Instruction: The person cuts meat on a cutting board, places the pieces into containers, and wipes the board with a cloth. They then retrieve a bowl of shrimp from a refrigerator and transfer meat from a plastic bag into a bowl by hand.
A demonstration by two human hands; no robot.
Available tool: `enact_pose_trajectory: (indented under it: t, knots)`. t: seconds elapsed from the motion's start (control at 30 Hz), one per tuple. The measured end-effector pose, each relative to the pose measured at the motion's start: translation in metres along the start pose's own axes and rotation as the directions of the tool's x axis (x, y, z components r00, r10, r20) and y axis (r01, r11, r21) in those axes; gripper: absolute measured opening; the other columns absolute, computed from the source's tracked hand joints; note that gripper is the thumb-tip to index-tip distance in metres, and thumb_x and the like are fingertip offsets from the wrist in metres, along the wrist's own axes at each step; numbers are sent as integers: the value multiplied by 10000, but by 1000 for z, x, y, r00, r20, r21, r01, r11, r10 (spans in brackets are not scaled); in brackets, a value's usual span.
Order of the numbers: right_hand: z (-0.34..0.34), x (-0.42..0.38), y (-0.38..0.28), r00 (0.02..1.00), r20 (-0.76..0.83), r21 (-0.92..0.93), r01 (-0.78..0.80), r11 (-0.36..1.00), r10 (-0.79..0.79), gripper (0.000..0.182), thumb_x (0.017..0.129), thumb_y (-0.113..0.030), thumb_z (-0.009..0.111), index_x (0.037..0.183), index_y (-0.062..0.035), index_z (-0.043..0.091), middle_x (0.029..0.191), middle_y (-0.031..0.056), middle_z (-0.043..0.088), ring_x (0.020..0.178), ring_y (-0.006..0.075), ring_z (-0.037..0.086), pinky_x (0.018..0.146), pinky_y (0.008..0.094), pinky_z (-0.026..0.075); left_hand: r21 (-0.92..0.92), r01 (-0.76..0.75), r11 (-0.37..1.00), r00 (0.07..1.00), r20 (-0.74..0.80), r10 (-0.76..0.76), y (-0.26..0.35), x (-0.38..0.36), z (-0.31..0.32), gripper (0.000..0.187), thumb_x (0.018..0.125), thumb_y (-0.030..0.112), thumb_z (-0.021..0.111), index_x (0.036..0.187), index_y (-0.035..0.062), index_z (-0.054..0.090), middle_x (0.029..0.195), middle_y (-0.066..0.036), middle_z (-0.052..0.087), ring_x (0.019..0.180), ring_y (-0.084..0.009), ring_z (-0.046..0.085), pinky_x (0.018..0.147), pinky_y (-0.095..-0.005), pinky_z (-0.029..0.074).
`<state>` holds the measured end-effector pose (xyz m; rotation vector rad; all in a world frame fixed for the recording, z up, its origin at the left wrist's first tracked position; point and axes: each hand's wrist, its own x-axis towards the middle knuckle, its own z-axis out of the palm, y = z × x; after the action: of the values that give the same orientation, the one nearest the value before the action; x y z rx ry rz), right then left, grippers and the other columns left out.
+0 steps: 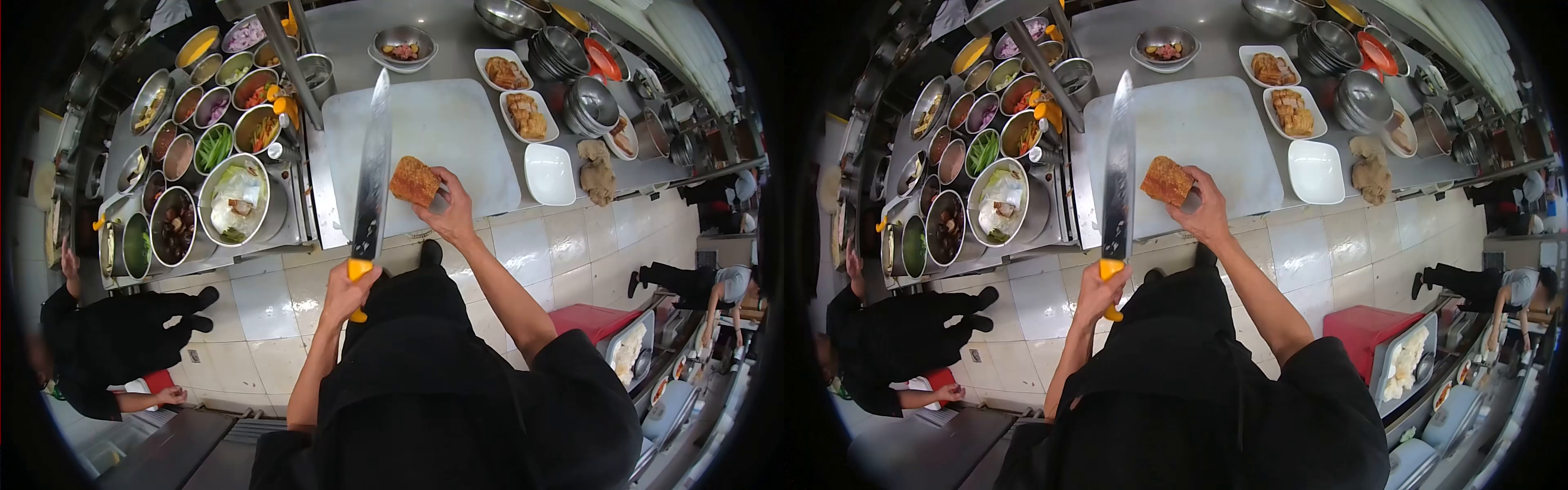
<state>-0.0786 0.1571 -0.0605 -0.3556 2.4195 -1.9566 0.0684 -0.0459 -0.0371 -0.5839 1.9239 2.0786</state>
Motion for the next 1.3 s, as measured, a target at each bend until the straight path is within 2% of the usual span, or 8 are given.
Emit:
enact_pose_trajectory:
  t: [0.07,0.2,0.5,0.7,0.83,0.9,1.1,1.3]
  knots:
    - [0,-3,2,971,-73,-185,212,960,-229,654,636,-25,770,1239,-69,521,1232,110,486,1142,230,521,908,356,522,-11,98,995,993,64,-97,4,9,7,167,876,154,683,804,54,570,584,34,489,478,-38,443,432,-207,360]
    - [-1,-8,4,962,-114,-214,218,952,-246,603,630,-20,766,1192,-60,550,1206,124,474,1119,259,529,898,358,527,25,-151,988,988,-22,152,10,24,37,365,896,301,679,697,43,512,603,48,410,567,-52,344,492,-244,287]
    - [-3,-7,12,943,-135,-226,269,936,-304,518,623,-25,755,1107,-47,571,1144,135,507,1060,274,556,884,366,514,138,-110,984,971,-198,137,11,50,73,577,967,520,453,663,30,470,588,-3,427,587,-100,360,532,-299,329]
    - [-3,-7,5,941,-171,-214,254,943,-292,491,595,-35,738,1062,-38,584,1095,136,536,1033,292,568,881,370,482,340,-126,932,957,-204,204,0,56,75,604,967,522,448,665,0,488,561,-40,424,583,-130,406,551,-327,371]
    - [-4,-5,7,947,-153,-198,252,947,-284,483,589,-30,731,1050,-34,585,1093,130,536,1015,287,576,870,366,488,215,-99,972,970,-198,143,5,53,79,571,973,521,445,725,18,555,621,8,458,592,-75,411,541,-246,362]
    - [-4,-5,7,946,-149,-203,255,945,-288,485,588,-29,729,1051,-34,585,1090,128,537,1009,285,579,867,366,489,259,-114,959,960,-218,173,1,57,80,640,959,551,431,676,-20,482,560,-135,435,575,-194,442,578,-384,404]
    - [-5,-3,10,940,-121,-220,290,932,-320,478,589,-22,719,1047,-34,585,1092,132,532,994,288,579,863,363,492,507,-86,858,947,-227,228,-1,55,83,641,966,550,397,753,-32,564,643,-262,567,628,-422,532,645,-466,430]
    - [-10,-2,14,954,-82,-197,267,943,-288,476,588,-46,737,1039,-44,585,1091,142,525,1012,297,560,863,376,484,671,114,733,966,-246,75,13,29,75,679,967,551,368,798,-71,580,775,-332,603,805,-496,598,735,-526,448]
